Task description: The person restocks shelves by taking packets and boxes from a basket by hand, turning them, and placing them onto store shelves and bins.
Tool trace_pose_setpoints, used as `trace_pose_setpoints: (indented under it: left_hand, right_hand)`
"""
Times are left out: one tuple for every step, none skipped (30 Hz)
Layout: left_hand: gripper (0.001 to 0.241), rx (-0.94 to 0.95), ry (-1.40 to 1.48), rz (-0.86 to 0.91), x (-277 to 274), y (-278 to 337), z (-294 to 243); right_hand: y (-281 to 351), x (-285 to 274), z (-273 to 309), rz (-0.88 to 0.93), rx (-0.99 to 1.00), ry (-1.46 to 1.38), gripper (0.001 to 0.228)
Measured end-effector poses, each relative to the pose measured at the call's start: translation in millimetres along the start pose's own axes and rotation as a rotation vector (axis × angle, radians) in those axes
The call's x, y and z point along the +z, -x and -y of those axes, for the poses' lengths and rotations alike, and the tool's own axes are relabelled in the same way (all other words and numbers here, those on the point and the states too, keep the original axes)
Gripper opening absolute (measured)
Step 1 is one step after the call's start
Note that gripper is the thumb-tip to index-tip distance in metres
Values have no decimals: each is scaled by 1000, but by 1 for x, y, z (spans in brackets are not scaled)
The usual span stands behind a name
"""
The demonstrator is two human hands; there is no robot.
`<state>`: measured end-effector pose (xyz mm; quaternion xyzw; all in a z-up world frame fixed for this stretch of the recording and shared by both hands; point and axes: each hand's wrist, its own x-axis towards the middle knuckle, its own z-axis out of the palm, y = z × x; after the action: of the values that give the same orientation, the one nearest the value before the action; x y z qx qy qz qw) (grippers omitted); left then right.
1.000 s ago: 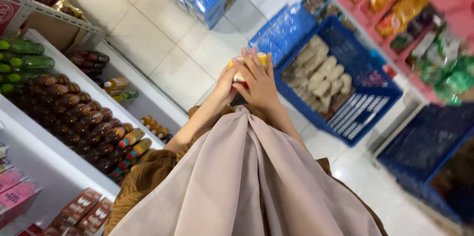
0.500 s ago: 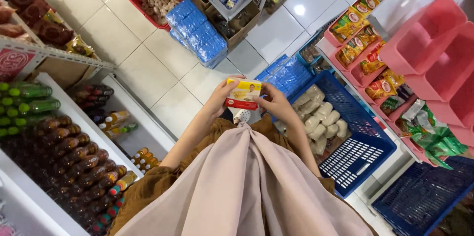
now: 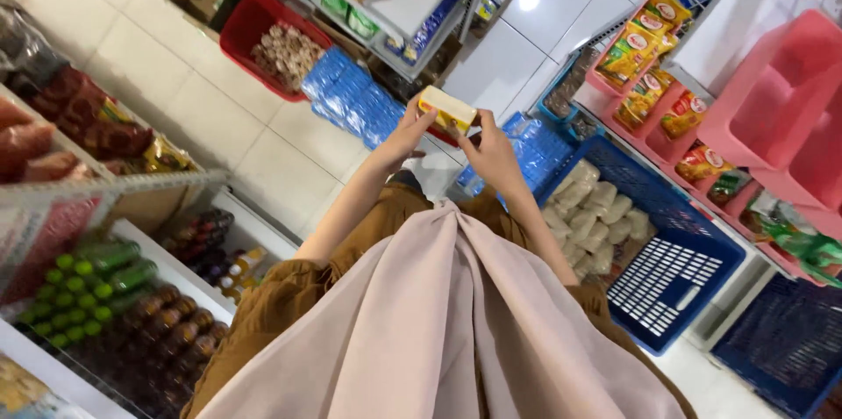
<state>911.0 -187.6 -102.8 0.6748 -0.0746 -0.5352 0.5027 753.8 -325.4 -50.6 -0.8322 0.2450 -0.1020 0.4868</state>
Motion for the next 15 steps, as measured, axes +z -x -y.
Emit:
trace_pose_setpoints:
  left_hand:
    - [78, 12, 65, 45, -8, -14, -9]
    - [77, 42, 95, 29, -17, -31, -17]
    - [77, 69, 124, 14, -26, -51, -23]
    - [76, 96, 153, -1, -34, -71, -27]
    - [75, 215, 197, 21, -42, -89, -31]
    - [75, 333, 243, 45, -50, -106, -35]
    - [75, 455, 287, 71, -58, -126, -41]
    - [74, 464, 298, 68, -65, -145, -49]
    - [73, 466, 309, 65, -72, -159, -54]
    - [73, 469, 321, 61, -78, -172, -60]
    - [69, 404, 311, 38, -84, -182, -64]
    - [66, 339, 300, 14, -91, -194, -68]
    - [62, 282, 286, -14, -96, -205, -75]
    - [60, 245, 335, 3, -95, -215, -78]
    - [58, 206, 383, 16, -93, -220, -77]
  right_hand:
    - [-17, 4, 4, -5, 5, -6, 44]
    - [-34, 8, 6, -11, 9, -12, 44]
    - [-54, 13, 7, -47, -5, -10, 43]
    - [-75, 19, 7, -83, -20, -8, 43]
    - [-94, 25, 7, -121, -40, -4, 43]
    - [-108, 33, 6, -145, -12, -18, 43]
    - [-125, 41, 1, -172, 10, -32, 44]
    - [-143, 46, -7, -199, 33, -47, 44]
    - [-160, 54, -16, -261, -50, 14, 46]
    - [-180, 63, -26, -321, -132, 77, 47]
    - [-190, 70, -40, -376, -205, 143, 49]
    - [-198, 77, -52, -316, -90, 104, 47]
    - [-208, 84, -61, -255, 15, 61, 46]
    - [-216, 89, -68, -193, 119, 17, 46]
    - [-220, 94, -72, -194, 111, 13, 49]
